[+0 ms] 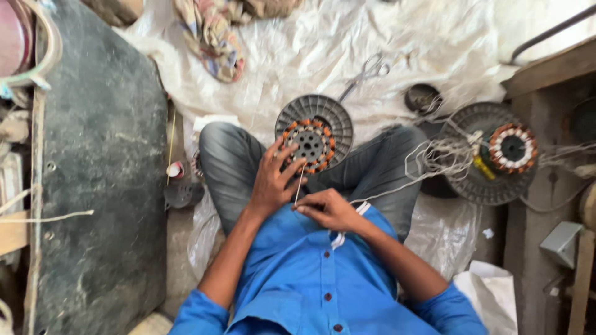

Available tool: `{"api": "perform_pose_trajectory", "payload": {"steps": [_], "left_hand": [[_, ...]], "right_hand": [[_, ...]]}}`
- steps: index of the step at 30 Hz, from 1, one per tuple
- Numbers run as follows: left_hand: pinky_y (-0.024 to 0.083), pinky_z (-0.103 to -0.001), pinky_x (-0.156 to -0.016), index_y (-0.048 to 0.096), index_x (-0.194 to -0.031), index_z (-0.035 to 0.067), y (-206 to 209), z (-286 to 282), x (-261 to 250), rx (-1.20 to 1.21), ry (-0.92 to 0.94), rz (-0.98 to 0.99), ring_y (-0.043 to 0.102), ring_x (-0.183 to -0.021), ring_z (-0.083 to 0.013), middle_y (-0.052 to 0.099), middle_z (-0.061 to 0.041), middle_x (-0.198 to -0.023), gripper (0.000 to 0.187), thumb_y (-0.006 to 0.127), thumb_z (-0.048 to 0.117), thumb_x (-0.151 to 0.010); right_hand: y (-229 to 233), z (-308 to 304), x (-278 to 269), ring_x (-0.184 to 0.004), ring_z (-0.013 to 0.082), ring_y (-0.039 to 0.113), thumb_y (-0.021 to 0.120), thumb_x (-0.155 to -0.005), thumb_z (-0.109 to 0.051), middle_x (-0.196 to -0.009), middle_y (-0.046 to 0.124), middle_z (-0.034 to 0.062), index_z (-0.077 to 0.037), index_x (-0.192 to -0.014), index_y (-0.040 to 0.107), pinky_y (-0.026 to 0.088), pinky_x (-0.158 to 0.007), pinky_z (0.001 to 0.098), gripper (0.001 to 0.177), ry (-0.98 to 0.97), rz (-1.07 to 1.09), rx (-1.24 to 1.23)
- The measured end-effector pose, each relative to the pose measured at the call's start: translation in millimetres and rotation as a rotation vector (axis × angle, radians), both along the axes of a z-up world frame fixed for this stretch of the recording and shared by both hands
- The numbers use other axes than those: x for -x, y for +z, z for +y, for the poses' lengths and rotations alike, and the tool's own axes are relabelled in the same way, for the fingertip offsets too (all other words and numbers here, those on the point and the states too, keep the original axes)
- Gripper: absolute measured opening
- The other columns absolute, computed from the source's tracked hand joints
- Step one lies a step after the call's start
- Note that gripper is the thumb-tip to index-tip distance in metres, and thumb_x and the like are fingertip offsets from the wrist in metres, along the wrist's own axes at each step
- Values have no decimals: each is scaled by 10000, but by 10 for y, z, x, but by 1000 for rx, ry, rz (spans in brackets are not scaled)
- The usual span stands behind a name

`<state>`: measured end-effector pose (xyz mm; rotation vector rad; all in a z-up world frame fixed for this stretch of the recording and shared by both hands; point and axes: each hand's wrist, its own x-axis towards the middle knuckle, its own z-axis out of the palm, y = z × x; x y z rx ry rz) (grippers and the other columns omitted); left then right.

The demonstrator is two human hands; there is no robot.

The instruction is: The person sits cross-legged and winds a white string around the slots of a motor stator resting on their lap. They repeatedly pull the string from a nearby spool, thread it through the stator slots, and tighten it by hand.

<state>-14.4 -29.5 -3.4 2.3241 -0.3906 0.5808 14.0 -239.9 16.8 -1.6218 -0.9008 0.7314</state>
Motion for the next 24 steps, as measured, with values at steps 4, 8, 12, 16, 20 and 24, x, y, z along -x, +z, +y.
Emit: {"api": "perform_pose_trajectory", "payload": {"steps": [4,8,12,16,20,24], "left_hand": [[437,-518,-1141,693,-1162,96,165,-63,175,5,-138,-47,577,-1250,-340,626,-108,-1241,368,798,156,-814],[539,-467,-1087,703,-1050,41,152,-294,411,189,-297,99,702,-993,-275,701,-91,-1022,209,772,114,-867],[561,-461,-1053,725,-939,32,118,-321,402,281,-229,155,710,-831,-251,704,-87,-861,102,770,119,-909],[580,-432,-1040,736,-942,38,247,-273,360,330,-198,151,722,-842,-259,730,-89,-890,118,775,147,-916],[539,-419,-989,684,-1122,-1,451,-231,409,371,-175,146,700,-963,-345,704,-174,-1048,312,750,206,-898],[455,-485,-1047,618,-1256,-29,470,-195,398,317,-200,70,671,-1080,-436,701,-227,-1128,553,753,323,-852]], "right_hand": [[-19,-18,-82,-618,181,604,695,-998,-167,-704,687,139,8,-1013,759,502,-580,323,187,15,142,244],[125,-547,-315,-723,134,736,677,-1001,-192,-865,756,88,-14,-1068,740,585,-641,289,201,211,14,37],[312,-1096,-665,-668,131,698,759,-883,-163,-778,741,56,-36,-955,787,532,-590,279,148,-48,-259,212],[412,-1289,-743,-623,149,648,766,-868,-139,-739,712,65,-36,-970,792,490,-567,292,146,-306,-277,371],[417,-1027,-540,-665,126,650,754,-897,-123,-786,708,46,-40,-980,761,495,-581,283,117,-358,-317,198],[414,-506,-218,-619,189,615,803,-841,-106,-712,617,68,-48,-978,774,453,-550,341,152,-207,-412,77]]}}
